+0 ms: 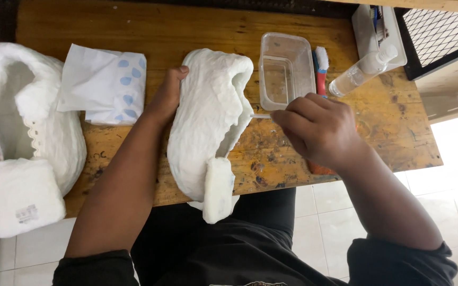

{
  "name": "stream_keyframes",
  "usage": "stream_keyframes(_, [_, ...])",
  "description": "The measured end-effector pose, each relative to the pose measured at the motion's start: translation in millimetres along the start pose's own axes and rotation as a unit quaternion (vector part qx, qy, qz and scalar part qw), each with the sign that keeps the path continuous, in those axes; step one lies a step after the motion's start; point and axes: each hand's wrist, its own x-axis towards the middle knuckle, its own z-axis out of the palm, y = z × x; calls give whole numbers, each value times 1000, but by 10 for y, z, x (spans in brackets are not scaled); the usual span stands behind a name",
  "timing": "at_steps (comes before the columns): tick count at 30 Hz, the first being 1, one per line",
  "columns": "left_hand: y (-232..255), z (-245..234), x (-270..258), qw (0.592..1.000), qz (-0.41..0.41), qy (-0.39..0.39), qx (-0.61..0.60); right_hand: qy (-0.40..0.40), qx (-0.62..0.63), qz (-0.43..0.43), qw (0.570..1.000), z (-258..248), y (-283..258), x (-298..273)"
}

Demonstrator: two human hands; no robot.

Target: A person is repairing or cleaning white sneakers by applying a liquid solution with a small stick and then covering the shoe with tissues.

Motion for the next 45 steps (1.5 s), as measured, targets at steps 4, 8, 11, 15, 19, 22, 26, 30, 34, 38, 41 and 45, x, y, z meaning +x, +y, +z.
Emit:
stream_keyframes(4, [-82,-46,143,999,-6,26,24,-13,-35,-21,999,28,46,-36])
stream_keyframes(8, [-58,6,96,999,2,32,27,-1,-36,-34,999,68,132,-109])
stream_keyframes(11, [-20,37,66,999,3,34,37,12,-40,-26,999,72,181,-148])
stream_keyframes(15, [-31,37,93,999,-3,37,16,33,-22,-12,999,85,258,-217])
stream_keyframes(19, [-45,49,80,999,-8,43,10,26,-21,-8,999,94,293,-269])
stream_keyframes(22, [-53,56,101,999,-4,44,1,64,17,19,998,211,534,-513])
stream_keyframes(26, [6,63,42,999,-18,44,13,126,122,124,977,136,847,-624])
stream_keyframes(30, [21,80,27,998,-23,47,18,125,58,253,958,329,1032,-890])
stream_keyframes(34, [-21,66,86,998,-28,52,19,86,-5,288,954,445,959,-918])
stream_keyframes(38, [-31,73,91,998,-26,52,15,60,-20,324,944,463,833,-847])
stream_keyframes(41, [5,117,45,998,-29,53,15,46,-14,346,937,546,898,-928])
stream_keyframes(45, [-2,116,31,998,-21,48,25,56,67,367,926,645,982,-1083])
